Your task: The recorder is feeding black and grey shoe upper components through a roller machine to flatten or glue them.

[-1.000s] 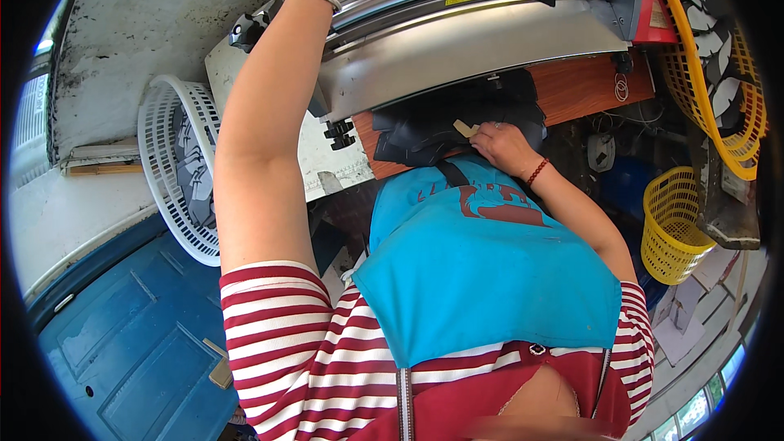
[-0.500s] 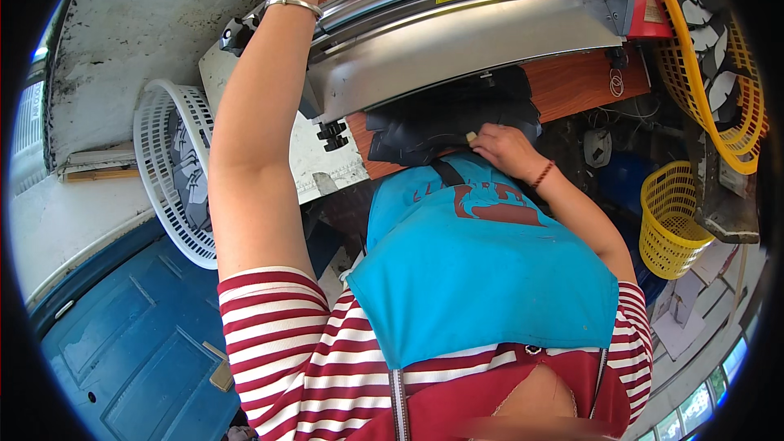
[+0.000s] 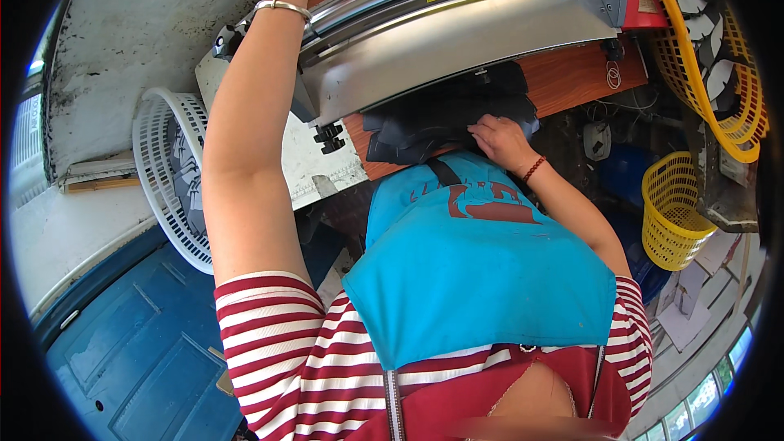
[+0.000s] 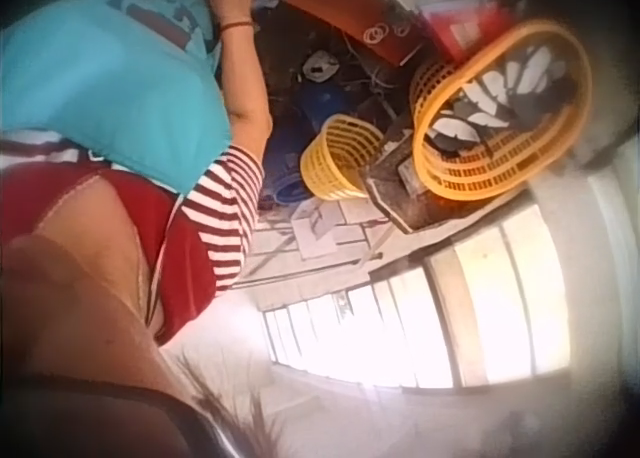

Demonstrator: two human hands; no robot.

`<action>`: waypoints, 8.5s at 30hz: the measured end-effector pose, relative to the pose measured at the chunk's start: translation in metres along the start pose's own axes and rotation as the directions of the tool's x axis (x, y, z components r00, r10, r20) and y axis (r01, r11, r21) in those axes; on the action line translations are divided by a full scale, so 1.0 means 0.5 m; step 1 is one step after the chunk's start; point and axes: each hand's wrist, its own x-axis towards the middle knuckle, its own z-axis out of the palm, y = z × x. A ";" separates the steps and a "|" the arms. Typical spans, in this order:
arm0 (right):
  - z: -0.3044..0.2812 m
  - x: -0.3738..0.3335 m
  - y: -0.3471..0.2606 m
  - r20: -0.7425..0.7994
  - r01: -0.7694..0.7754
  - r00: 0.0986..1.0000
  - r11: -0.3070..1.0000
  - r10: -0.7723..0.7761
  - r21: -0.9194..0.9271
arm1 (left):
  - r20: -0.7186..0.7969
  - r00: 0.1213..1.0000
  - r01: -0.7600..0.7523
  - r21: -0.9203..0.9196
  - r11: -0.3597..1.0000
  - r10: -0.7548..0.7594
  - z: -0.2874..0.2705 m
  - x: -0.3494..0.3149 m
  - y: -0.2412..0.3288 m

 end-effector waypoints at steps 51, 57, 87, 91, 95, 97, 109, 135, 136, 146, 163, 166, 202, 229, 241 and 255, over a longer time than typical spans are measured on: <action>-0.289 0.228 0.003 -0.404 -0.062 0.913 0.998 0.049 -0.020 | 0.537 0.844 -0.295 0.455 0.840 0.005 0.069 0.024 -0.042; -0.117 0.093 -0.022 -0.023 0.043 0.999 0.986 -0.040 0.159 | 0.324 0.901 -0.380 0.271 0.885 0.287 0.045 0.067 -0.083; 0.000 0.068 0.024 0.049 0.148 0.987 0.986 -0.152 0.070 | -0.587 0.587 0.337 0.803 0.491 0.558 -0.783 -0.582 -0.315; -0.018 0.085 0.014 0.021 0.199 0.979 0.976 -0.201 0.089 | -0.474 0.792 0.598 0.470 0.649 -0.386 -0.798 -0.776 -0.669; -0.054 0.087 -0.010 0.016 0.225 0.974 0.973 -0.227 0.052 | -0.588 0.696 0.689 0.385 0.614 -0.412 -0.631 -0.703 -0.657; -0.086 0.092 -0.032 0.001 0.255 0.967 0.964 -0.256 0.072 | -0.634 0.760 0.524 0.469 0.710 -0.142 -0.562 -0.651 -0.612; -0.353 0.147 -0.105 -0.205 0.126 0.965 0.974 -0.164 -0.189 | -0.137 0.596 -0.735 0.304 0.606 0.791 -0.167 -0.272 -0.045; -0.082 0.082 -0.047 -0.016 0.166 0.986 0.983 -0.166 0.082 | -0.013 0.988 -0.151 -0.182 0.972 0.151 -0.061 -0.045 0.067; -0.144 0.093 -0.077 -0.089 0.177 0.982 0.976 -0.167 0.127 | -0.057 0.959 -0.281 -0.104 0.954 0.277 -0.071 -0.049 0.055; -0.269 0.244 -0.019 -0.348 -0.021 0.935 0.968 -0.070 -0.251 | 0.563 0.717 -0.651 0.331 0.684 0.410 0.045 0.000 -0.129; 0.047 0.070 -0.025 0.112 0.182 0.975 0.979 -0.193 0.096 | 0.072 0.990 -0.108 -0.143 0.984 0.119 -0.004 0.021 0.017; -0.149 0.096 -0.104 -0.127 0.194 0.977 0.961 -0.172 0.196 | 0.027 0.971 -0.231 -0.132 0.964 0.237 -0.052 -0.011 0.026; -0.398 0.118 -0.090 -0.339 -0.044 0.941 0.991 -0.001 -0.124 | 0.170 0.717 -0.663 0.468 0.585 0.676 -0.035 0.016 -0.065; 0.035 0.014 0.048 0.016 -0.124 0.991 0.970 0.130 -0.211 | 0.226 0.951 -0.256 0.193 0.947 0.211 -0.038 -0.027 0.000; 0.028 0.074 0.034 0.141 0.067 0.989 0.987 -0.046 -0.149 | 0.001 0.962 -0.268 -0.189 0.945 0.273 -0.034 -0.042 0.008; -0.330 0.087 -0.120 -0.343 0.038 0.934 0.982 -0.101 -0.186 | 0.441 0.752 -0.659 0.514 0.550 0.490 0.006 -0.059 -0.064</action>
